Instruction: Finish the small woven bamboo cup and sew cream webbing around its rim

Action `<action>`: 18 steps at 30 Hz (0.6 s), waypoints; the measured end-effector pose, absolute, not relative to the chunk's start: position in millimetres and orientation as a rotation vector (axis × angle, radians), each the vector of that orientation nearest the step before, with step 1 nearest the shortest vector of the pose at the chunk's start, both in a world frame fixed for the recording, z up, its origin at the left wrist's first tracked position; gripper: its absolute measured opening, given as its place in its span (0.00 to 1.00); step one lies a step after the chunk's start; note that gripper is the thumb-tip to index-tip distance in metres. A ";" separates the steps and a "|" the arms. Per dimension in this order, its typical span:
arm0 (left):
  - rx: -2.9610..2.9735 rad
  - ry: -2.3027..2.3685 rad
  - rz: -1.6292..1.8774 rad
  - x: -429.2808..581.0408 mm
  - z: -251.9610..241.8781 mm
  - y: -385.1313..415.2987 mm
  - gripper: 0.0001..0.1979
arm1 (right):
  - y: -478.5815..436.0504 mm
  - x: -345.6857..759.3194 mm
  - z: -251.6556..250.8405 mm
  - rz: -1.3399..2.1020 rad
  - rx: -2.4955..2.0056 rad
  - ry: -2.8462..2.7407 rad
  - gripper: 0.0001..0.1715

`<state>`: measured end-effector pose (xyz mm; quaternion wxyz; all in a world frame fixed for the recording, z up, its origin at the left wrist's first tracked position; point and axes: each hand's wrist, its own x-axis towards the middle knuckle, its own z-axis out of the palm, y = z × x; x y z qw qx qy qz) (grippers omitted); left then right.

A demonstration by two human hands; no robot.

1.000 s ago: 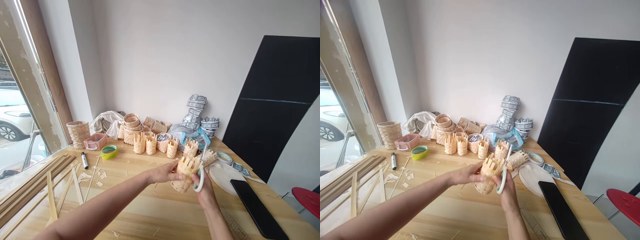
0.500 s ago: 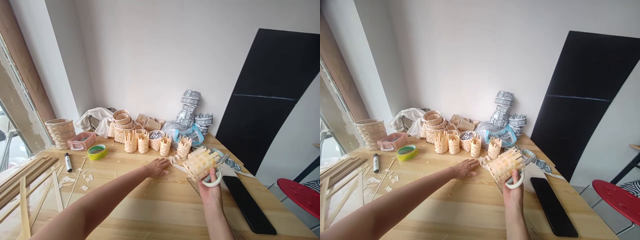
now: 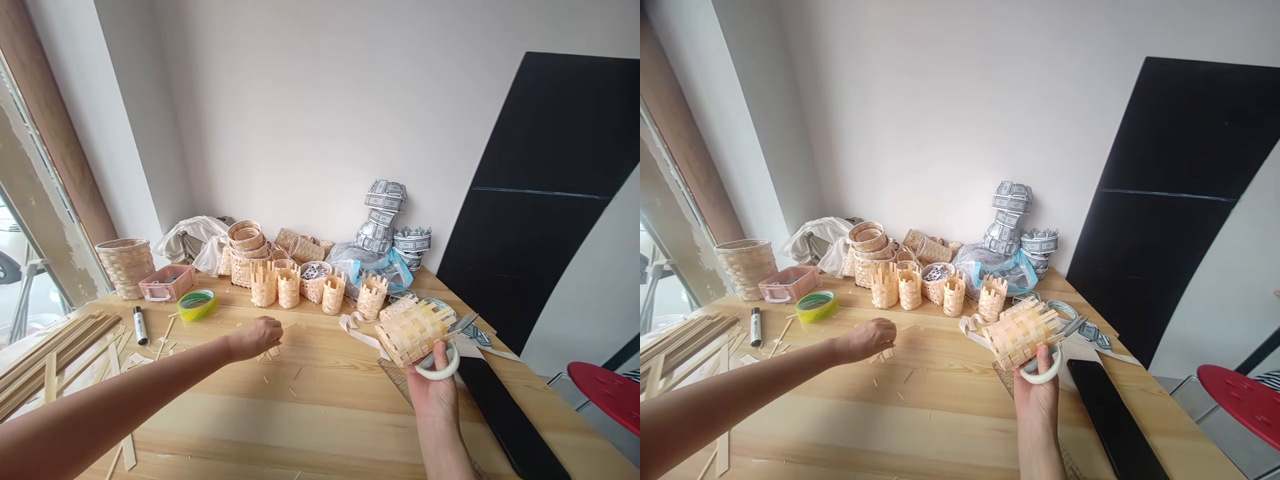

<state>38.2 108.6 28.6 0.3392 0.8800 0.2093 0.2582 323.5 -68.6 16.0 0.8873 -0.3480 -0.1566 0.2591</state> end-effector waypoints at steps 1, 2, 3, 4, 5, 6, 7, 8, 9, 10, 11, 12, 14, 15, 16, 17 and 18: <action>2.285 0.562 0.696 43.4 29.7 112.6 0.10 | -68.1 323.4 15.8 0.542 -0.722 -0.320 0.21; 2.301 0.563 0.711 51.6 29.7 116.2 0.10 | -67.6 323.5 15.5 0.544 -0.721 -0.313 0.21; 2.332 0.551 0.713 62.2 28.8 119.3 0.09 | -67.4 323.8 15.1 0.547 -0.720 -0.308 0.21; 2.385 0.524 0.706 74.5 26.9 121.9 0.09 | -67.3 324.3 14.8 0.549 -0.717 -0.303 0.21; 2.450 0.484 0.684 87.8 24.1 124.2 0.09 | -67.3 325.0 14.5 0.550 -0.714 -0.297 0.21; 2.493 0.453 0.667 101.2 20.8 126.2 0.10 | -67.3 325.5 14.2 0.550 -0.714 -0.292 0.21; 2.521 0.428 0.652 113.8 17.1 128.0 0.11 | -67.5 326.0 13.9 0.548 -0.716 -0.289 0.21; 2.538 0.408 0.640 124.8 13.5 129.6 0.12 | -67.7 326.1 13.8 0.547 -0.720 -0.289 0.20; 2.545 0.396 0.634 133.5 10.0 130.9 0.13 | -67.8 325.9 13.8 0.547 -0.724 -0.292 0.20; 2.555 0.384 0.629 139.4 7.1 131.8 0.14 | -68.0 325.5 14.0 0.549 -0.725 -0.294 0.19; 2.566 0.375 0.629 142.0 4.8 132.1 0.15 | -68.1 324.8 14.4 0.554 -0.719 -0.295 0.19; 2.575 0.369 0.636 141.3 3.4 131.7 0.16 | -68.2 323.9 14.9 0.560 -0.707 -0.294 0.20; 2.595 0.365 0.659 131.2 2.9 128.7 0.16 | -68.2 322.3 16.1 0.568 -0.680 -0.283 0.20; 2.608 0.366 0.669 122.9 3.9 126.3 0.16 | -68.1 321.8 16.6 0.569 -0.668 -0.277 0.20; 2.625 0.368 0.669 113.6 5.6 123.6 0.15 | -67.9 321.5 17.1 0.570 -0.659 -0.273 0.20; 2.647 0.373 0.657 104.4 7.7 120.8 0.13 | -67.7 321.5 17.3 0.570 -0.652 -0.270 0.20; 2.674 0.380 0.631 96.3 10.2 118.1 0.11 | -67.4 321.7 17.4 0.570 -0.645 -0.266 0.20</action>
